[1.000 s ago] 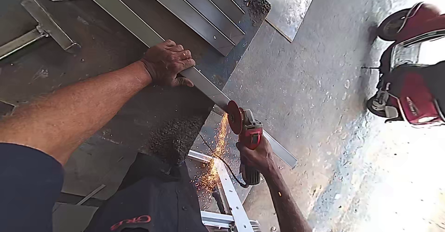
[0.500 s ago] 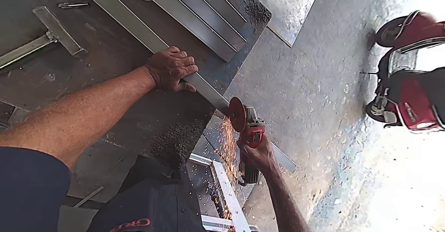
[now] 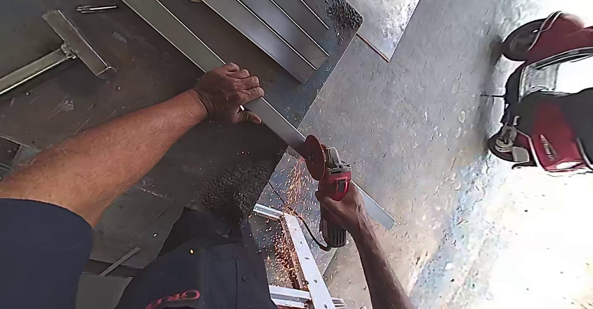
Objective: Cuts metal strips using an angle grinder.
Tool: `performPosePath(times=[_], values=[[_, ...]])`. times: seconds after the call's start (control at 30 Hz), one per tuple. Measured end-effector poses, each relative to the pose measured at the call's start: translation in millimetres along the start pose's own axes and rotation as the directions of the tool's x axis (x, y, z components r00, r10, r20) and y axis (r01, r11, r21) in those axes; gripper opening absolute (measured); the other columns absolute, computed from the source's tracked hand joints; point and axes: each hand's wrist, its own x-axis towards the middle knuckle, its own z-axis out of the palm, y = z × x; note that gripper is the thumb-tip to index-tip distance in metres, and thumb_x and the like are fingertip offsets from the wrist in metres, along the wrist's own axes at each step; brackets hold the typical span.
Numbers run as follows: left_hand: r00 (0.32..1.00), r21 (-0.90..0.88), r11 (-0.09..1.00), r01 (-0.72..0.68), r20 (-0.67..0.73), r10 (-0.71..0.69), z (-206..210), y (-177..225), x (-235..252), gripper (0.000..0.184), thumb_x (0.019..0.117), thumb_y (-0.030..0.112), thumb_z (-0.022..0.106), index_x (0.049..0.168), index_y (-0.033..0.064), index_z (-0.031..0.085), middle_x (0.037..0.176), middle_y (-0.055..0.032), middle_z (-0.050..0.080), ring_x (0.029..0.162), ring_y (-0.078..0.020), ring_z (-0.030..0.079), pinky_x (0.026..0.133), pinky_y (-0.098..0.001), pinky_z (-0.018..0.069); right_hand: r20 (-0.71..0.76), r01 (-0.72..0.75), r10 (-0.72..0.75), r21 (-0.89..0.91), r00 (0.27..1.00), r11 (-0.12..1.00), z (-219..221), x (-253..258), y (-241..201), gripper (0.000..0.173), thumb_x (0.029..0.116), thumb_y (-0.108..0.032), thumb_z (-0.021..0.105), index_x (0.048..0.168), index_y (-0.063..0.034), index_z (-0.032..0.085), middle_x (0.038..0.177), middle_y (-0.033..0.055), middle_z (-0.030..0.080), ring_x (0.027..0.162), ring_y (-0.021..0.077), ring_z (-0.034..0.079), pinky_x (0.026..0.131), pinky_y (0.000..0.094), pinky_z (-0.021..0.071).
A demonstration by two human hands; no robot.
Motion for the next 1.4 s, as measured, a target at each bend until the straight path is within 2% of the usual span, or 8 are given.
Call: performPosePath(times=[0.07, 0.27, 0.43, 0.6, 0.87, 1.23, 1.33, 1.4], values=[[1.000, -0.007, 1.000, 0.011, 0.021, -0.010, -1, 1, 0, 0.084, 0.0957, 0.079, 0.030, 0.125, 0.0090, 0.066, 0.113, -0.0147, 0.070, 0.104, -0.0341, 0.067, 0.093, -0.0506, 0.0488, 0.013, -0.014, 0.014, 0.015, 1.000, 1.000, 0, 0, 3, 0.070, 0.0668, -0.048, 0.082, 0.120, -0.0081, 0.062, 0.095, -0.0010, 0.072, 0.085, 0.0068, 0.070, 0.078, 0.0338, 0.0602], [1.000, -0.004, 1.000, 0.016, 0.008, -0.016, 1, 0, -1, 0.085, 0.0952, 0.080, 0.029, 0.123, 0.0092, 0.067, 0.111, -0.0144, 0.070, 0.101, -0.0344, 0.066, 0.090, -0.0508, 0.0487, 0.035, -0.051, 0.051, -0.019, 0.998, 0.999, 3, 0, 9, 0.071, 0.0664, -0.050, 0.082, 0.121, -0.0080, 0.062, 0.096, 0.0011, 0.072, 0.087, 0.0099, 0.070, 0.080, 0.0380, 0.0596], [1.000, -0.002, 1.000, 0.012, 0.000, -0.012, 0, 0, -1, 0.086, 0.0956, 0.080, 0.027, 0.123, 0.0090, 0.066, 0.113, -0.0145, 0.070, 0.104, -0.0341, 0.067, 0.092, -0.0505, 0.0488, 0.048, -0.069, 0.071, -0.035, 0.996, 0.997, 2, 0, 5, 0.072, 0.0666, -0.050, 0.081, 0.122, -0.0077, 0.062, 0.097, 0.0023, 0.072, 0.087, 0.0119, 0.070, 0.080, 0.0401, 0.0589], [1.000, -0.006, 1.000, 0.023, 0.013, -0.023, 0, 1, -1, 0.085, 0.0950, 0.080, 0.029, 0.123, 0.0091, 0.066, 0.113, -0.0142, 0.070, 0.104, -0.0341, 0.066, 0.092, -0.0504, 0.0488, 0.045, -0.069, 0.070, -0.014, 0.997, 0.997, 2, 2, 3, 0.074, 0.0657, -0.051, 0.082, 0.123, -0.0081, 0.061, 0.097, 0.0002, 0.072, 0.087, 0.0095, 0.070, 0.079, 0.0371, 0.0595], [1.000, -0.005, 1.000, 0.018, -0.004, -0.018, 2, 0, 0, 0.086, 0.0946, 0.081, 0.028, 0.123, 0.0096, 0.067, 0.112, -0.0145, 0.070, 0.103, -0.0342, 0.067, 0.090, -0.0501, 0.0494, 0.034, -0.038, 0.038, -0.014, 0.999, 0.999, 0, 6, 1, 0.071, 0.0675, -0.050, 0.081, 0.121, -0.0069, 0.062, 0.098, 0.0020, 0.072, 0.089, 0.0104, 0.070, 0.081, 0.0380, 0.0591], [0.998, -0.017, 0.999, 0.051, 0.036, -0.051, -3, 1, 0, 0.084, 0.0944, 0.081, 0.029, 0.123, 0.0105, 0.066, 0.113, -0.0133, 0.070, 0.105, -0.0335, 0.066, 0.093, -0.0503, 0.0484, 0.071, -0.073, 0.072, 0.010, 0.995, 0.997, -1, 10, 4, 0.076, 0.0650, -0.054, 0.082, 0.124, -0.0107, 0.061, 0.096, -0.0003, 0.072, 0.085, 0.0099, 0.070, 0.077, 0.0387, 0.0606], [0.998, -0.009, 0.999, 0.052, 0.035, -0.052, -3, 1, 0, 0.084, 0.0940, 0.081, 0.030, 0.124, 0.0111, 0.067, 0.114, -0.0129, 0.070, 0.106, -0.0335, 0.066, 0.095, -0.0507, 0.0492, 0.052, -0.038, 0.034, 0.086, 0.998, 0.996, -1, 5, 3, 0.074, 0.0652, -0.053, 0.082, 0.121, -0.0093, 0.062, 0.095, -0.0004, 0.071, 0.086, 0.0098, 0.070, 0.078, 0.0376, 0.0602], [0.998, 0.002, 0.998, 0.058, 0.035, -0.058, -2, 1, -1, 0.085, 0.0936, 0.082, 0.030, 0.124, 0.0115, 0.067, 0.116, -0.0127, 0.070, 0.107, -0.0333, 0.066, 0.095, -0.0507, 0.0493, -0.002, 0.018, -0.018, 0.242, 1.000, 0.970, 2, -3, 1, 0.070, 0.0657, -0.050, 0.084, 0.118, -0.0081, 0.063, 0.093, -0.0003, 0.073, 0.083, 0.0101, 0.072, 0.076, 0.0353, 0.0627]])
